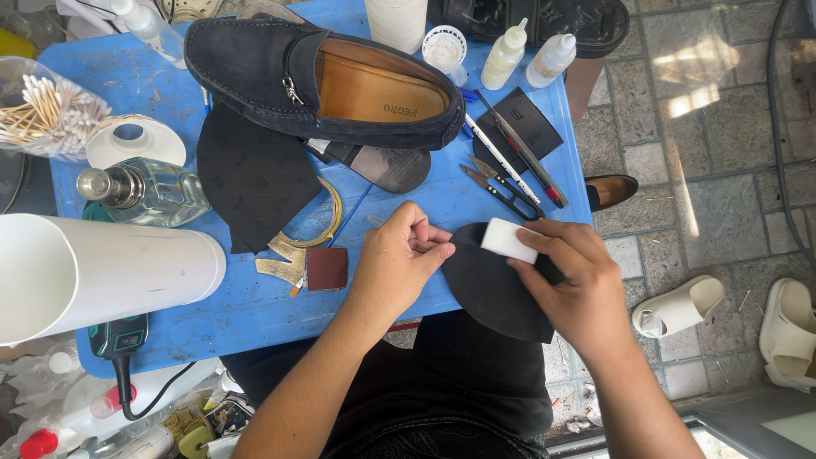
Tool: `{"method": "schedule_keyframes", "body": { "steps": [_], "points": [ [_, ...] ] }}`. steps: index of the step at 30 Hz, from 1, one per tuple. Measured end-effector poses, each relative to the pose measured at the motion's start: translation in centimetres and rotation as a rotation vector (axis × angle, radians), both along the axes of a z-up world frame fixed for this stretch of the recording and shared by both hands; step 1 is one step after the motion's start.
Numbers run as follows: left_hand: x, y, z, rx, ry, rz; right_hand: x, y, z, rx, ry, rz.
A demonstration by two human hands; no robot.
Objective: The person prepares a white foam pad by cutting it with a utility knife, then applies glue to the pad and rubs it onto a black shoe insole. The person repeats the gluing and rubbing process on the insole.
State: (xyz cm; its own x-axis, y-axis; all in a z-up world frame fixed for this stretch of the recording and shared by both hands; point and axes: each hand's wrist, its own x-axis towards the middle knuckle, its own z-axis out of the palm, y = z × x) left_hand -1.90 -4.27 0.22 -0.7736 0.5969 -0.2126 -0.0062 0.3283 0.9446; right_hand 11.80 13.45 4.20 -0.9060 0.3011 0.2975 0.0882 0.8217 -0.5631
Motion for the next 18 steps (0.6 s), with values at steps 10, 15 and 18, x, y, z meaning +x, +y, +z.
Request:
{"method": "schedule_keyframes", "body": {
  "steps": [10, 15, 18],
  "points": [
    [-0.1, -0.1, -0.1, 0.009, -0.037, 0.003, 5.0, 2.8, 0.9, 0.061, -0.119, -0.169],
    [-0.2, -0.5, 0.2, -0.023, -0.008, 0.014, 6.0, 3.0, 2.2, 0.098, -0.115, -0.219],
    [-0.4, -0.9, 0.1, -0.02, -0.02, 0.037, 4.8, 2.5, 2.1, 0.076, -0.026, -0.164]
  ]
}}
